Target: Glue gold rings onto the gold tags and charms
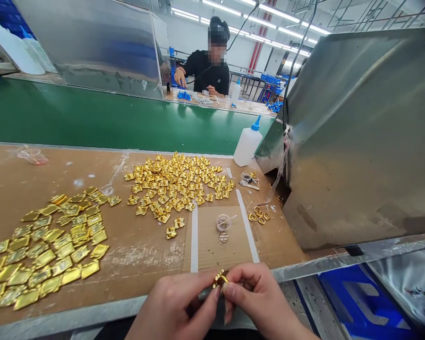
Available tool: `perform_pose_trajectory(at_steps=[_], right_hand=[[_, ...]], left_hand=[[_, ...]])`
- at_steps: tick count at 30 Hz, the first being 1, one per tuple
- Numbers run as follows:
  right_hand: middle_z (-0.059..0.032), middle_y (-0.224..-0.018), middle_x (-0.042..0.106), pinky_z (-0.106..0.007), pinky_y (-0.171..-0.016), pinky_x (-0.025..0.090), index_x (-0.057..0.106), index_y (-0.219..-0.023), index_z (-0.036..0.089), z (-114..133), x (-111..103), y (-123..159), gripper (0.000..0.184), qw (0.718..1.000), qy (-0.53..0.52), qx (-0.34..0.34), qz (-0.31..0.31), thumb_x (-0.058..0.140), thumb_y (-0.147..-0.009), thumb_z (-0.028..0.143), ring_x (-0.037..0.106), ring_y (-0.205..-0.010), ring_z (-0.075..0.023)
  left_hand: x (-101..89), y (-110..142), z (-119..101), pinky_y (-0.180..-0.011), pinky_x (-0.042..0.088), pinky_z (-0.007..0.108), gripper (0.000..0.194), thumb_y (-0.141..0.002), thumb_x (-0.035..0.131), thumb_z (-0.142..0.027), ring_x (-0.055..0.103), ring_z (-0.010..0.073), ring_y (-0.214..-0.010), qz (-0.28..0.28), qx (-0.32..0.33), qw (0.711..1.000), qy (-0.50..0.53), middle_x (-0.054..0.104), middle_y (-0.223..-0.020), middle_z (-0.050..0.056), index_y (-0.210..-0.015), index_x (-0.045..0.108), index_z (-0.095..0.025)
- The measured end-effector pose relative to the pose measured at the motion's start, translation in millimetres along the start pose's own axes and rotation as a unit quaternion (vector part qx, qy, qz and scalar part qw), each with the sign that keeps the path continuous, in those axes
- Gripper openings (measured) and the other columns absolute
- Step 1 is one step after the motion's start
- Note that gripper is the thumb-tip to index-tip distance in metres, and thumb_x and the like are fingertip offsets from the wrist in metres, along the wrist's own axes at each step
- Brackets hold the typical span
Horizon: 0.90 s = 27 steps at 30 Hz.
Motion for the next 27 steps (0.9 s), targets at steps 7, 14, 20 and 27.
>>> perform_pose_trajectory(at_steps=[7,14,20,27], right_hand=[[-0.0019,-0.062,0.069,-0.019,-0.054,0.05,0.062,-0.075,0.014,-2.7,3.9,1.1,0.049,0.999,-0.048,0.0,0.019,0.095,-0.067,0.051,0.065,-0.053,-0.0106],[0.0014,-0.073,0.068,-0.017,-0.059,0.05,0.059,-0.084,0.017,1.1,0.8,3.9,0.052,0.997,-0.065,-0.031,0.003,0.101,-0.061,0.038,0.061,-0.06,-0.0075],[-0.0045,-0.111,0.061,-0.022,-0.073,0.054,0.067,-0.124,0.027,65.4,1.6,26.3,0.046,0.942,0.182,-0.281,0.025,0.085,-0.084,0.041,0.064,-0.082,-0.0114],[-0.0109,-0.126,0.067,-0.029,-0.096,0.056,0.06,-0.135,0.024,112.5,33.0,50.9,0.057,0.829,0.38,-0.408,0.055,0.084,-0.085,0.032,0.068,-0.114,-0.0218]], left_hand=[[-5.5,-2.3,-7.4,-0.053,0.038,0.022,0.027,-0.095,0.05,-0.012,0.059,0.0108,-0.055,-0.014,0.036,0.999,-0.026,0.07,-0.066,-0.004,-0.077,0.068,-0.022],[-4.7,1.1,-4.0,-0.054,0.037,0.025,0.027,-0.087,0.053,-0.01,0.058,0.0131,-0.054,-0.036,0.022,0.999,-0.025,0.07,-0.064,-0.002,-0.085,0.077,-0.02],[32.5,13.9,48.0,-0.044,0.02,0.024,0.033,-0.085,0.061,-0.036,0.031,0.0084,-0.04,0.049,-0.245,0.914,0.32,0.044,-0.044,-0.006,-0.062,0.076,-0.017],[51.0,29.4,48.8,-0.049,0.018,0.024,0.042,-0.08,0.071,-0.058,0.017,0.0079,-0.046,0.049,-0.344,0.769,0.536,0.037,-0.046,-0.009,-0.079,0.079,-0.017]])
Point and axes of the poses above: each hand's wrist, its own y-axis away from the middle knuckle, its own x-axis out of the palm, z = x × y, the point moved 10 cm from there along -y, towards the middle knuckle
